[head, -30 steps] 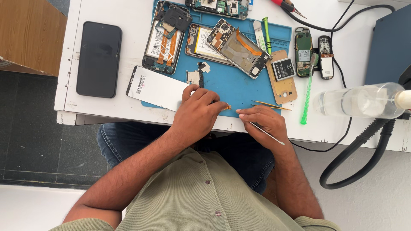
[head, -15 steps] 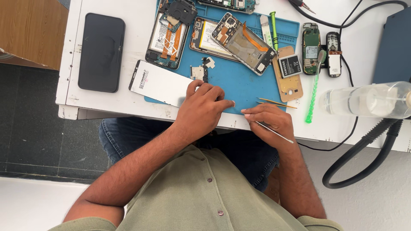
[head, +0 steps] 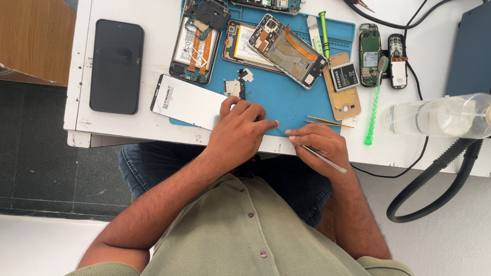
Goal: The person cleans a flexible ribbon cable with a metal tool and a brush, then connects it to a smartphone display. They attach the display to the phone chassis, insert the battery, and align the back cover.
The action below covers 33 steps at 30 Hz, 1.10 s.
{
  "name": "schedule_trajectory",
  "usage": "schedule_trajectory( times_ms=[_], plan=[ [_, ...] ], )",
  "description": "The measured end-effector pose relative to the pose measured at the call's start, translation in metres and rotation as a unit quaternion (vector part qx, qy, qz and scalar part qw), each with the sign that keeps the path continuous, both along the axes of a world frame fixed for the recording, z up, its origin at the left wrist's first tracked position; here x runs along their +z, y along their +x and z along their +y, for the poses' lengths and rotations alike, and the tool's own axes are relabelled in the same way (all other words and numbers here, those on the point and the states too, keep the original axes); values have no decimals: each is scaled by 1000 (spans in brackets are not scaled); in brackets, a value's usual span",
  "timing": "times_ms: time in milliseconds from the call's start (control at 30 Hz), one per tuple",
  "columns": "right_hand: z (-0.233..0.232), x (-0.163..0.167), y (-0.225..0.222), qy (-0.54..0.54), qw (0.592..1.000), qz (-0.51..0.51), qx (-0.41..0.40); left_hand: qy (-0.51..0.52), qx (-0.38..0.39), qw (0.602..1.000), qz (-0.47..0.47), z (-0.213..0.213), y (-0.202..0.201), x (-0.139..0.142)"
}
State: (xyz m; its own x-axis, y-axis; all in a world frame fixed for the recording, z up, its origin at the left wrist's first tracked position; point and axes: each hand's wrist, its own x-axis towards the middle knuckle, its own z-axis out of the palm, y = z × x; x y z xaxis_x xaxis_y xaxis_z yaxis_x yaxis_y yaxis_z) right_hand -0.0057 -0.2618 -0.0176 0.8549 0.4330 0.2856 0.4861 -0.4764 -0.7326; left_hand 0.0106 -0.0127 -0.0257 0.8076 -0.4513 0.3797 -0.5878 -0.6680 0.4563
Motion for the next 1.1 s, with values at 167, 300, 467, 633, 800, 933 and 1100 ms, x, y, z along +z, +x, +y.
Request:
schedule_trajectory(
  times_ms=[167,300,467,633,800,933,1100],
  plan=[
    [0,1,-1,-6,1000,-9,-5,3,0,1000,5,-1,0,0],
    [0,1,-2,-5,1000,-12,-5,5,0,1000,5,-1,-1,0],
    [0,1,-2,-11,1000,-17,0,5,-1,1000,5,0,-1,1],
    [0,1,-2,-6,1000,-22,0,0,-3,1000,9,-1,-1,1],
    [0,2,-2,9,1000,-11,14,-6,3,1000,5,-1,-2,3],
    [2,4,-3,14,999,-22,20,-10,3,1000,4,0,-3,5],
    [6,6,-5,-7,999,-39,10,-13,3,1000,3,0,-4,7]
  ],
)
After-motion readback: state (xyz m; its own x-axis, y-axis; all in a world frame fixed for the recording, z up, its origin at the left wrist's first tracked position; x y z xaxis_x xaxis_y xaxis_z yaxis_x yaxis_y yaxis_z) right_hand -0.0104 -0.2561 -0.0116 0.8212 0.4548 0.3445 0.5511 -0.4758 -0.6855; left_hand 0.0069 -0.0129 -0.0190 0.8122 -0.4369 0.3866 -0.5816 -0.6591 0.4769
